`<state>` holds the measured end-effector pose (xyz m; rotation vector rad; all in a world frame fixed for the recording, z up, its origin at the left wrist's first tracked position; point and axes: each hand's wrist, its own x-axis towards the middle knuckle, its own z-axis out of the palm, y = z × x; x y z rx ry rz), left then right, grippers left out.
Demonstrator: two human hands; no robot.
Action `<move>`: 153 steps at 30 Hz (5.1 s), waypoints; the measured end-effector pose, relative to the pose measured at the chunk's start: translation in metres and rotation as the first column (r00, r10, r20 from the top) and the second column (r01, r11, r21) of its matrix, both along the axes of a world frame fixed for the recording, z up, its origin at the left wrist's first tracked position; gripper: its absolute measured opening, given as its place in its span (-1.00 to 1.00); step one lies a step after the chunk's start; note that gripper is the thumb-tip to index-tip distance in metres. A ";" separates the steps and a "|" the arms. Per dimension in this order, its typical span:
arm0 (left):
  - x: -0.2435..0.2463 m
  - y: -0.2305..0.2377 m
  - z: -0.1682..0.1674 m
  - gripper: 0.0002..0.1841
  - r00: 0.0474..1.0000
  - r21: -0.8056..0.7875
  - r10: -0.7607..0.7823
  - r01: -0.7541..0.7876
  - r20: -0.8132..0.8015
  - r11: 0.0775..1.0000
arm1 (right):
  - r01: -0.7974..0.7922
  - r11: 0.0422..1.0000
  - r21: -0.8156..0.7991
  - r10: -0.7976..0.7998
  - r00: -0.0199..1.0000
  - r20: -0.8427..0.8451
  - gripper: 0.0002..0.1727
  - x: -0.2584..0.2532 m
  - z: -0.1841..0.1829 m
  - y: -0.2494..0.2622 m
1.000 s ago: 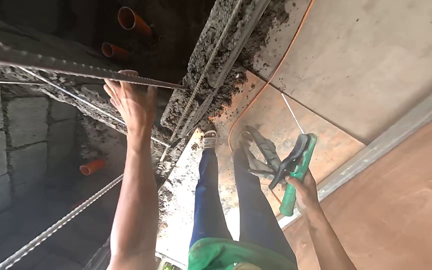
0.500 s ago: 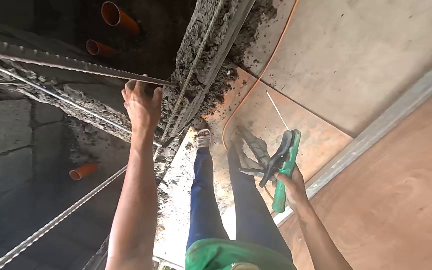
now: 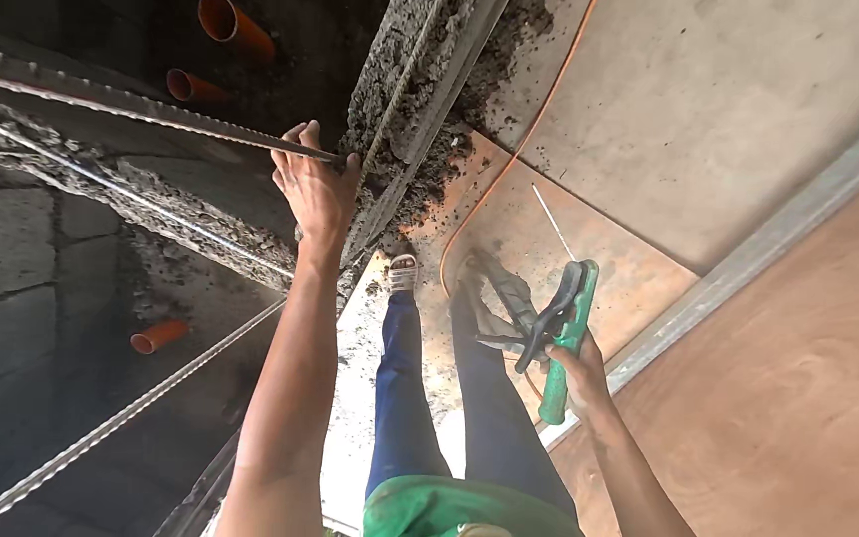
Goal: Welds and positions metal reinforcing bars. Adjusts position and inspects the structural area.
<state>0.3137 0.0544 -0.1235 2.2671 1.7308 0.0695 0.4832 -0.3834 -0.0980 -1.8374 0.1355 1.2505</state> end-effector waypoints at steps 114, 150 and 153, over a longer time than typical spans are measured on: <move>-0.018 -0.033 0.034 -0.61 0.997 -0.063 -0.060 0.063 0.045 0.996 | 0.041 0.970 0.238 -0.109 0.955 0.277 -0.34 -0.051 -0.009 0.267; -0.098 -0.180 0.041 -0.65 0.978 -0.192 -0.050 0.090 0.202 0.977 | -0.060 0.975 0.216 0.000 0.963 0.268 -0.27 -0.052 -0.002 0.166; -0.105 -0.198 0.031 -0.64 0.972 -0.296 -0.045 0.115 0.231 0.948 | -0.100 0.975 0.199 0.030 0.945 0.326 -0.32 -0.050 0.002 0.146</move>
